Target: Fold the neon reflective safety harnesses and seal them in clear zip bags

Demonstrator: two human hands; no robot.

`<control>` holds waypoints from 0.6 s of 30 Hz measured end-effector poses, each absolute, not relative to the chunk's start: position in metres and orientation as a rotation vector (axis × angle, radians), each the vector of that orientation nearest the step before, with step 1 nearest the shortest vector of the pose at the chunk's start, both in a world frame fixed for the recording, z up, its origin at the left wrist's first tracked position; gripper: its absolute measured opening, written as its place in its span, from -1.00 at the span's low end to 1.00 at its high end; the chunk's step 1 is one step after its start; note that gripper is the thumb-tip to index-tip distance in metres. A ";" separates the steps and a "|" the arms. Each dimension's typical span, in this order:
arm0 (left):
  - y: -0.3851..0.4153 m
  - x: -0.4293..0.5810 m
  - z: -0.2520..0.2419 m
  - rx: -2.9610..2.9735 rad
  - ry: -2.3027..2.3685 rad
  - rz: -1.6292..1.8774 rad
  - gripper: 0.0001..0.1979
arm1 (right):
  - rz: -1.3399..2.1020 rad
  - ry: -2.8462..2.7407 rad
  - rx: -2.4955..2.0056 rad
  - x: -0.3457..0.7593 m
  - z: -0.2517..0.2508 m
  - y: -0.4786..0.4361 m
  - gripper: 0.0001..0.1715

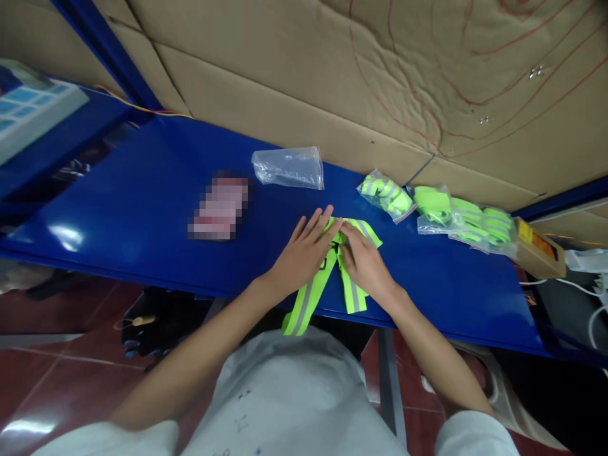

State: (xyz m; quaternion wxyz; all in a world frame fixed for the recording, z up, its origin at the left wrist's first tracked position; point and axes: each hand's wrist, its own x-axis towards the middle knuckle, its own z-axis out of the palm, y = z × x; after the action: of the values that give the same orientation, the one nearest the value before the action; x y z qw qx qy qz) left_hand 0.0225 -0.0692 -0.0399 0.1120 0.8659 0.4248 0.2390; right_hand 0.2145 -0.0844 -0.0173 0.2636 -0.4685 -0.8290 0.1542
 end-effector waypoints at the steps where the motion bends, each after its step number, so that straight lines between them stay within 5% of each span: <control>1: -0.067 0.023 -0.041 2.569 1.211 0.684 -0.45 | 0.434 -2.222 -1.271 0.216 -0.013 -0.085 -0.45; 8: -0.062 0.021 -0.040 2.585 1.243 0.620 -0.48 | 0.163 -1.843 -1.458 0.254 0.015 -0.083 -0.66; 18: -0.062 0.029 -0.026 2.665 1.392 0.556 -0.44 | 0.873 -1.539 -1.514 0.275 -0.010 -0.070 -0.51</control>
State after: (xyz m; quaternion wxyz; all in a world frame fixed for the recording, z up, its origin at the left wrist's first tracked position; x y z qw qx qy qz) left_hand 0.0289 -0.0621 -0.0261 0.0422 0.8708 0.4549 0.1817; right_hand 0.2750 -0.0695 -0.0103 0.3955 -0.5972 -0.6069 0.3444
